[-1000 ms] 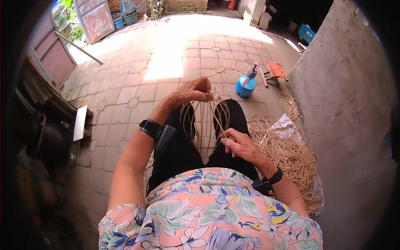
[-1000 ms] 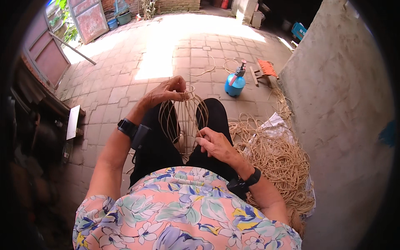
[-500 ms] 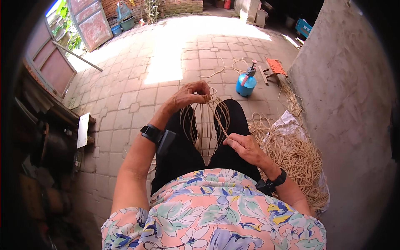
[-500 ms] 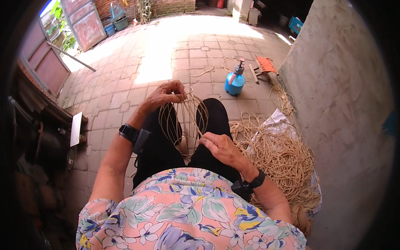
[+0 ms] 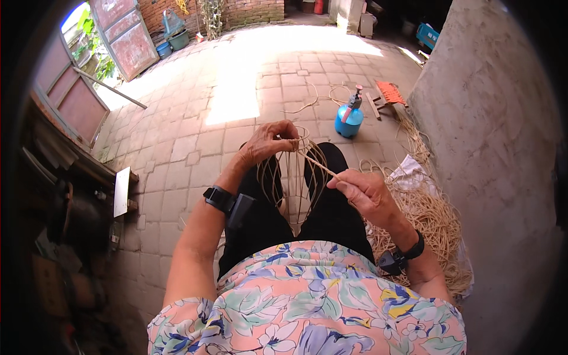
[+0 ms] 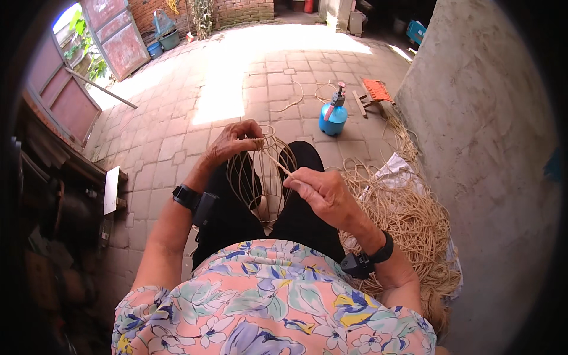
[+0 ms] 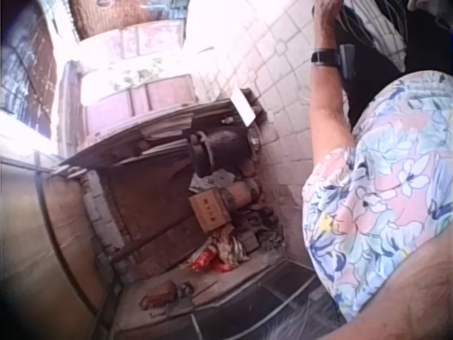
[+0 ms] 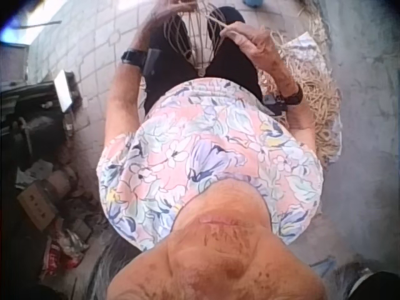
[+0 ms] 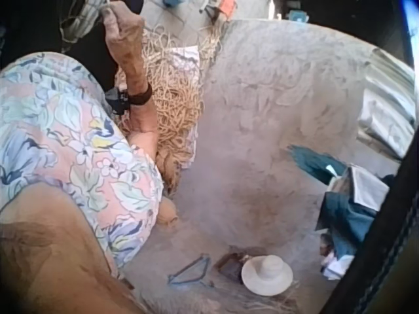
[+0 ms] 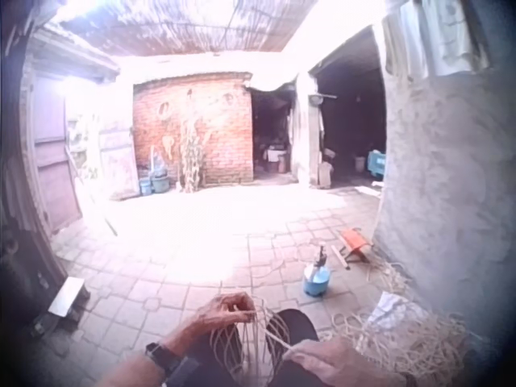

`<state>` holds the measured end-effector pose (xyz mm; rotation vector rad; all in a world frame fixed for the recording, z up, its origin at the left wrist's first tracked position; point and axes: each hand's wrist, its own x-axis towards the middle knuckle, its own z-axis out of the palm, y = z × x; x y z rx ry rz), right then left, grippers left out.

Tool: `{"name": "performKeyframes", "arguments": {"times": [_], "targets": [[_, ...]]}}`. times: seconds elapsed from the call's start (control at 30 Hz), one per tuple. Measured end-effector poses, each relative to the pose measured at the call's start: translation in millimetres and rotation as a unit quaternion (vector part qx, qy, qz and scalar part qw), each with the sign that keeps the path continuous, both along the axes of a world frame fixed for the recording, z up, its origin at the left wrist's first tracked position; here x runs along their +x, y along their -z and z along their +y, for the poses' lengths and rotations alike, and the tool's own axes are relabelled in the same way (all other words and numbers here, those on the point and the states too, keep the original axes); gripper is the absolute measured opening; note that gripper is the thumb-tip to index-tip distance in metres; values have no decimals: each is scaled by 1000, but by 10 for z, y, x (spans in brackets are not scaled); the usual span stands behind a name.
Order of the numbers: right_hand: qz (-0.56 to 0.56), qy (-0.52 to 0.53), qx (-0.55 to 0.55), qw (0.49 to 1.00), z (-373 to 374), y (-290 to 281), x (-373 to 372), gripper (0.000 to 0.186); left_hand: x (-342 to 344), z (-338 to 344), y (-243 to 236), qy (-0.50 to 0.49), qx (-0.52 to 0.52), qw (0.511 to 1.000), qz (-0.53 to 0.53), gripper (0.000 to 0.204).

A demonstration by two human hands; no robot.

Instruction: Weaving a basket or net-like structure using long plant fibers or rope.

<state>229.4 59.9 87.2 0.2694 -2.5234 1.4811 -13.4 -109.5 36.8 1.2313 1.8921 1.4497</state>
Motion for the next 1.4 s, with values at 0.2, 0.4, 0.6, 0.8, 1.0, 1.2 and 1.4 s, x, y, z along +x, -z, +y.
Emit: {"name": "performKeyframes", "arguments": {"times": [0.2,0.4,0.6,0.8,1.0,1.2,1.4], "targets": [[166,42,73,983,285,-255,-630,18,53,60,-136,2,-30,998,58,21],[189,91,162,964,352,-340,-1159,15,81,88,-105,-4,-21,997,79,22],[232,150,166,947,361,-246,-1141,13,247,154,-68,-109,7,954,278,28],[211,217,150,941,558,-5,-806,14,336,163,69,-183,28,918,350,26],[207,198,112,951,325,-103,-383,10,470,98,-34,-155,72,975,140,19],[226,166,96,955,274,-59,-240,8,350,1,-172,-86,20,986,142,11],[201,161,73,964,251,-77,-200,9,301,19,-197,-53,-6,991,124,13]]}}
